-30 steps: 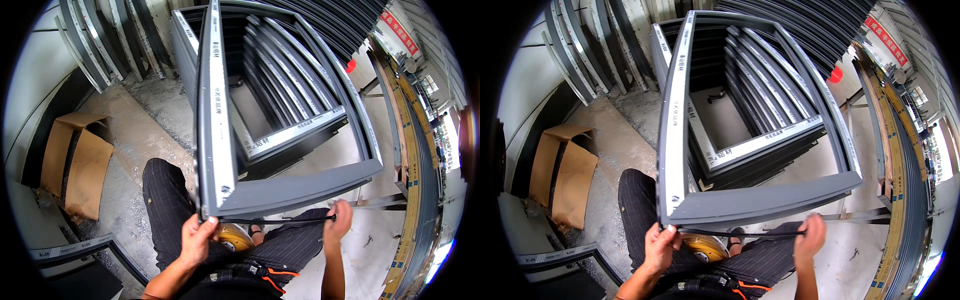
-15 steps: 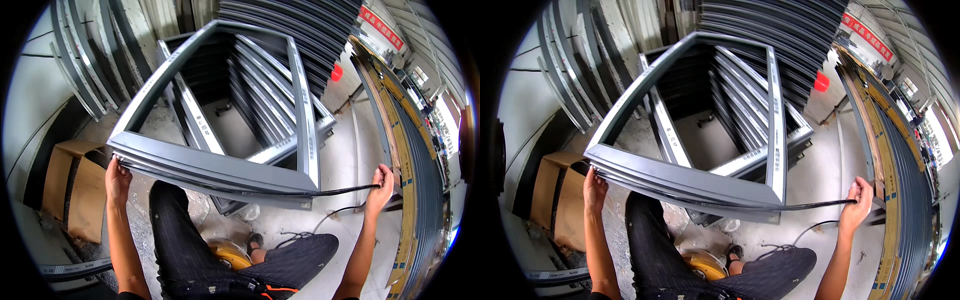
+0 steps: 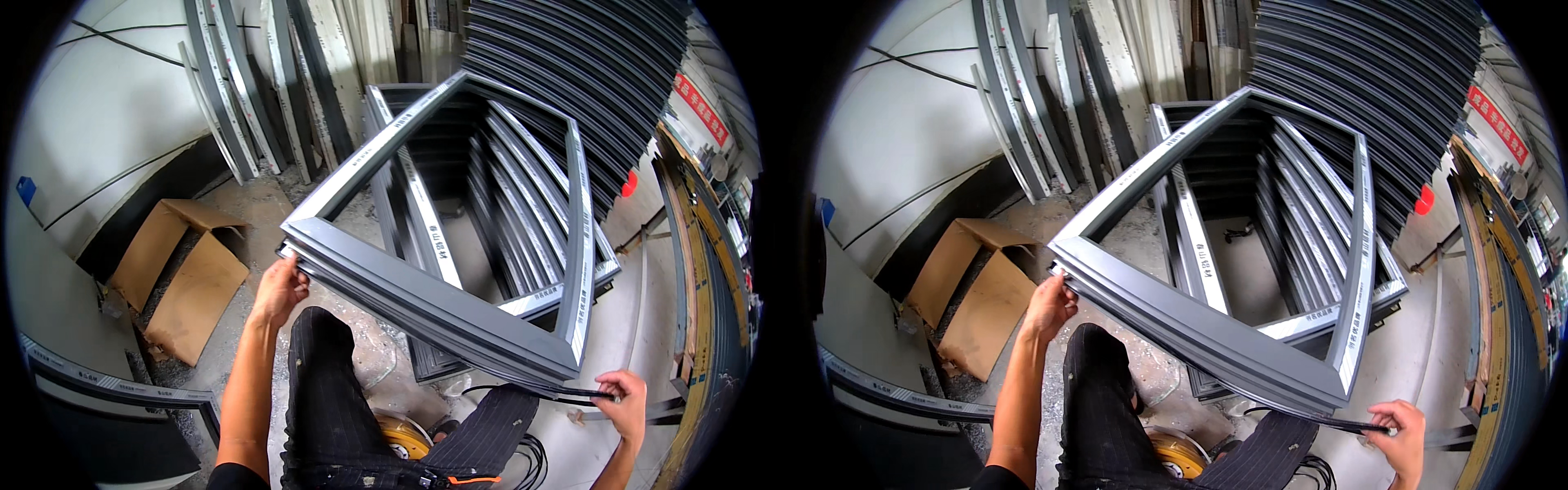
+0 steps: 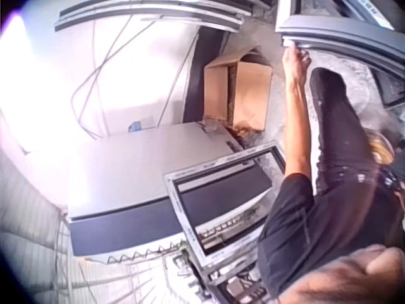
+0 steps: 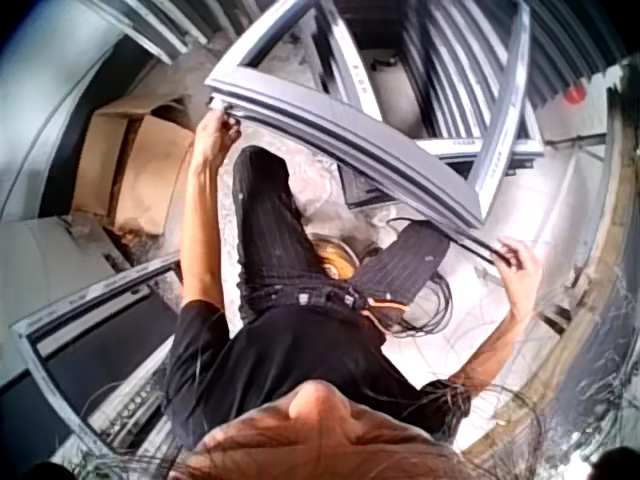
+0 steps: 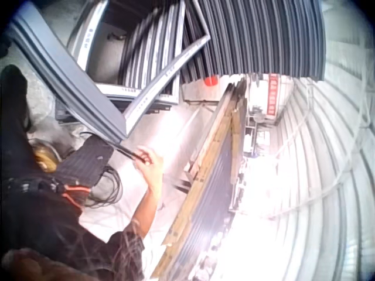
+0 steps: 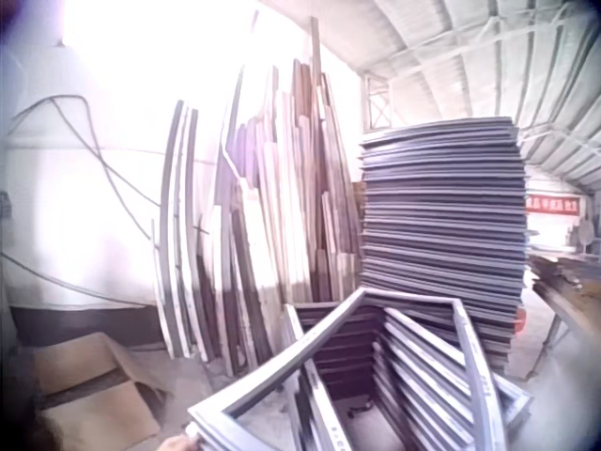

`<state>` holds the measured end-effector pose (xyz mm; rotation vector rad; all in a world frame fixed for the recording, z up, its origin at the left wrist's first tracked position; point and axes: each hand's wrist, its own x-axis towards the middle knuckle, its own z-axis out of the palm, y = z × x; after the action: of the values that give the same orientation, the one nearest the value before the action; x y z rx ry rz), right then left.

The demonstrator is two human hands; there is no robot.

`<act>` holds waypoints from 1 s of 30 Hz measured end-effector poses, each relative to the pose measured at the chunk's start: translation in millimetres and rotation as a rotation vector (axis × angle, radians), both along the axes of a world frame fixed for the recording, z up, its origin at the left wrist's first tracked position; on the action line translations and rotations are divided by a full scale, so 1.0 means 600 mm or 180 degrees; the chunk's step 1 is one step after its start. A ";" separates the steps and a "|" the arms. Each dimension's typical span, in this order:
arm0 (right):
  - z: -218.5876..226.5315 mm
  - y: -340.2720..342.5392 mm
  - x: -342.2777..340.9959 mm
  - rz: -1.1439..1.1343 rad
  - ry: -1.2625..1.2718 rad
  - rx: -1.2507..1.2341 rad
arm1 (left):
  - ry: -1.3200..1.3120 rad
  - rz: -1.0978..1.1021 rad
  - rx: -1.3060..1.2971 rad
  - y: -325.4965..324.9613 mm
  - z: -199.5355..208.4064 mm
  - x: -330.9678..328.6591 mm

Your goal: The person assembles a window frame by inserting a rubber seal into the groove of a metal frame. They use pliers to cut the seal to size and press it into place along the frame's edges. The person handles the frame and seal repeatedly to ensure proper fit.

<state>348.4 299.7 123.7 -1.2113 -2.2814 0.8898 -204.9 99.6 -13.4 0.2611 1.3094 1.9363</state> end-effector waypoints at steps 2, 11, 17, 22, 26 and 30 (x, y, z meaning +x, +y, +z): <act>0.000 -0.015 -0.010 0.0041 -0.0203 0.0116 | -0.0116 -0.0268 -0.0070 0.002 0.012 0.029; -0.028 -0.092 -0.024 0.0313 -0.1303 0.1106 | -0.0185 0.0375 0.0417 0.028 -0.014 0.087; -0.061 -0.250 -0.216 0.1547 0.0470 -0.0782 | -0.0311 -0.1435 -0.1225 0.050 -0.218 0.310; -0.138 -0.369 -0.371 0.2909 0.1318 -0.0735 | 0.2911 -0.3191 -0.3427 0.047 -0.358 0.411; -0.163 -0.396 -0.419 0.2850 0.1062 0.0254 | 0.2900 -0.2544 -0.3682 0.043 -0.378 0.373; -0.152 -0.410 -0.421 0.2563 0.0506 0.0513 | 0.2837 -0.2188 -0.3902 0.030 -0.367 0.353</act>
<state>96.0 54.0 32.3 -0.1042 -2.6486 0.9735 7.0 117.9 -233.6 0.8246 2.2889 0.1916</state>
